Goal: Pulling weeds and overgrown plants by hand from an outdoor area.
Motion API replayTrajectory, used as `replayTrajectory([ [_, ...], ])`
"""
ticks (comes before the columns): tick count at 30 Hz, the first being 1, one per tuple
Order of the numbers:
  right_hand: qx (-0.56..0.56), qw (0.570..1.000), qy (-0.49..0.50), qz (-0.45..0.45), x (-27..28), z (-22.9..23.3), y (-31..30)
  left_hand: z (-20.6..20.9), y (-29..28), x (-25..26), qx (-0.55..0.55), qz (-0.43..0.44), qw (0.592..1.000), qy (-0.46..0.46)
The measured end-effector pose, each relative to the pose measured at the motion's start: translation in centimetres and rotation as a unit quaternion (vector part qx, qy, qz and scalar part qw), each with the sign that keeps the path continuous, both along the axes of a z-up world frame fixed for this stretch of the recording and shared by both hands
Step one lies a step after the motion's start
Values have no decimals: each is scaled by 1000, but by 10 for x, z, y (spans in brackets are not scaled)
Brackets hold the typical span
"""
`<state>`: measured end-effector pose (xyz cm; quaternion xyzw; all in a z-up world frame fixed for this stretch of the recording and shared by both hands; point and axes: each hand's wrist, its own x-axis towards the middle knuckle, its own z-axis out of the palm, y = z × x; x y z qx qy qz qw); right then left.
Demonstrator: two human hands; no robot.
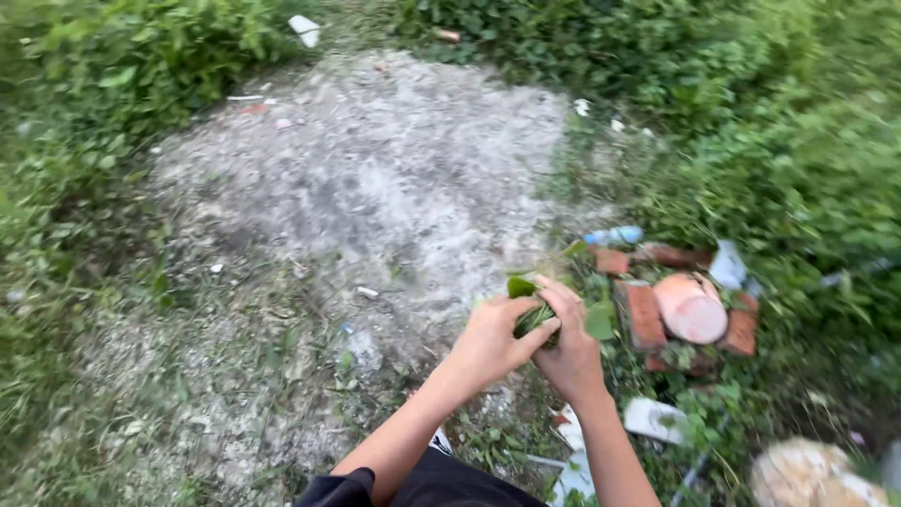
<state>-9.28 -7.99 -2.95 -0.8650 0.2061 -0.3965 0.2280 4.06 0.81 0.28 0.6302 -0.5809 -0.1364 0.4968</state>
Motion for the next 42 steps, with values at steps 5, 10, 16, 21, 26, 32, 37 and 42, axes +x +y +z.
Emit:
replayTrajectory([
  [5, 17, 999, -15, 25, 104, -8, -23, 15, 0, 97, -63, 58, 996, 14],
  [10, 91, 996, -20, -8, 184, -3, -45, 23, -3, 163, -81, 75, 993, 28],
  [16, 136, 988, -61, 34, 244, 20, -59, -2, -23, 215, -112, 116, 987, 12],
  [21, 456, 863, -220, -13, 272, -71, -124, -1, -70, 265, -23, 135, 991, -12],
  [26, 555, 788, -267, -11, 319, -82, -199, -40, -155, 303, 31, 88, 996, 10],
  [32, 542, 814, -209, -8, 373, -86, -348, -30, -296, 376, 125, 50, 990, 34],
  [37, 530, 836, -141, 21, 431, -10, -431, -16, -374, 424, 255, 68, 963, 60],
  [42, 553, 825, -117, 13, 506, -15, -503, -21, -428, 500, 78, 103, 990, 50],
])
